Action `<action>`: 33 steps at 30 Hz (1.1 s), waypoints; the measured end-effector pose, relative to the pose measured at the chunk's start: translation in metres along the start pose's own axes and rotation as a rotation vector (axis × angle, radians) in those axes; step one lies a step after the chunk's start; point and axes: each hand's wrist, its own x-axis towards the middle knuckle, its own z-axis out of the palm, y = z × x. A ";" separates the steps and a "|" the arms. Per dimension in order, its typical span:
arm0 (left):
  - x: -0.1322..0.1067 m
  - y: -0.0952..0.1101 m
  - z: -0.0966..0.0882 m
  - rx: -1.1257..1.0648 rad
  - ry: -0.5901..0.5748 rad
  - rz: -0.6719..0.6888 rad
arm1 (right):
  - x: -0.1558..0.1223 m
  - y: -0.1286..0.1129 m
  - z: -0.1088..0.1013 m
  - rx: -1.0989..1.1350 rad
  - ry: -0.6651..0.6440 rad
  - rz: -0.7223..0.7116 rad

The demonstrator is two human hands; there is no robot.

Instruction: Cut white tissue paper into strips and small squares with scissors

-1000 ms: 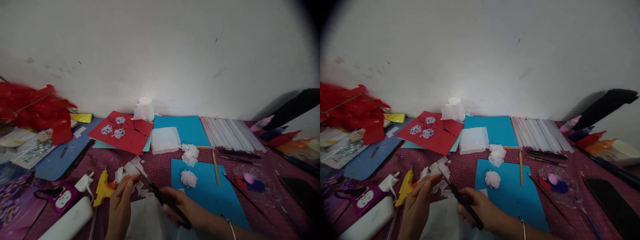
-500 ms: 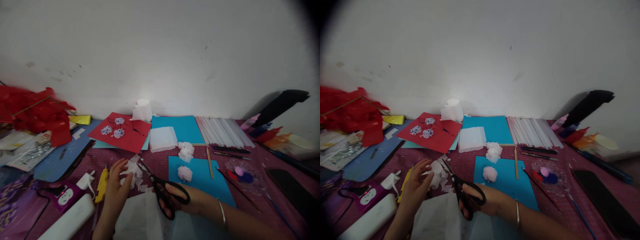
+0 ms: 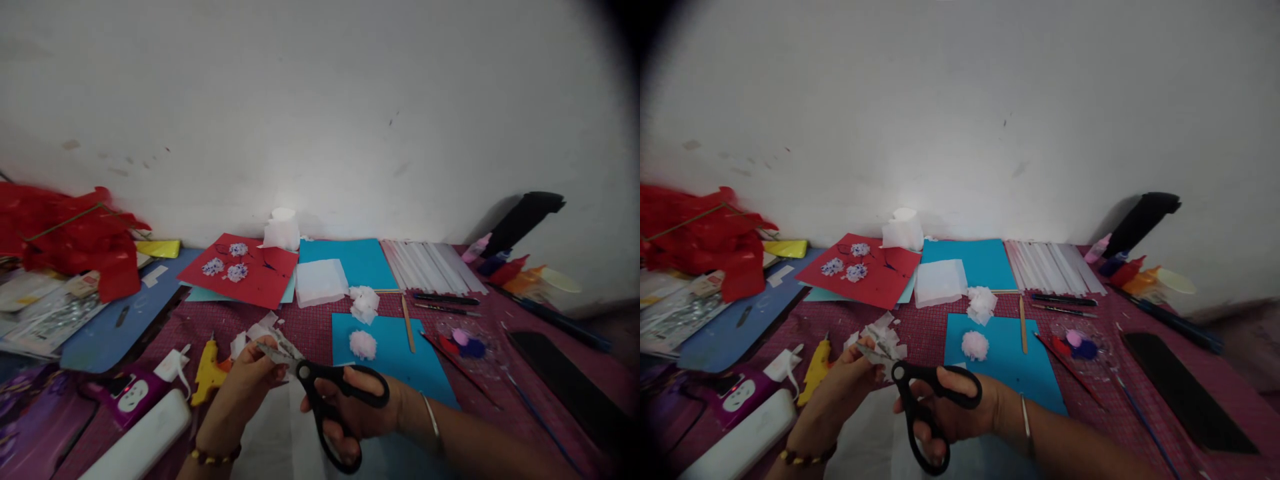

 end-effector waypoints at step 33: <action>-0.050 -0.026 0.056 0.021 -0.425 0.077 | -0.042 0.070 0.004 0.008 -0.228 -0.096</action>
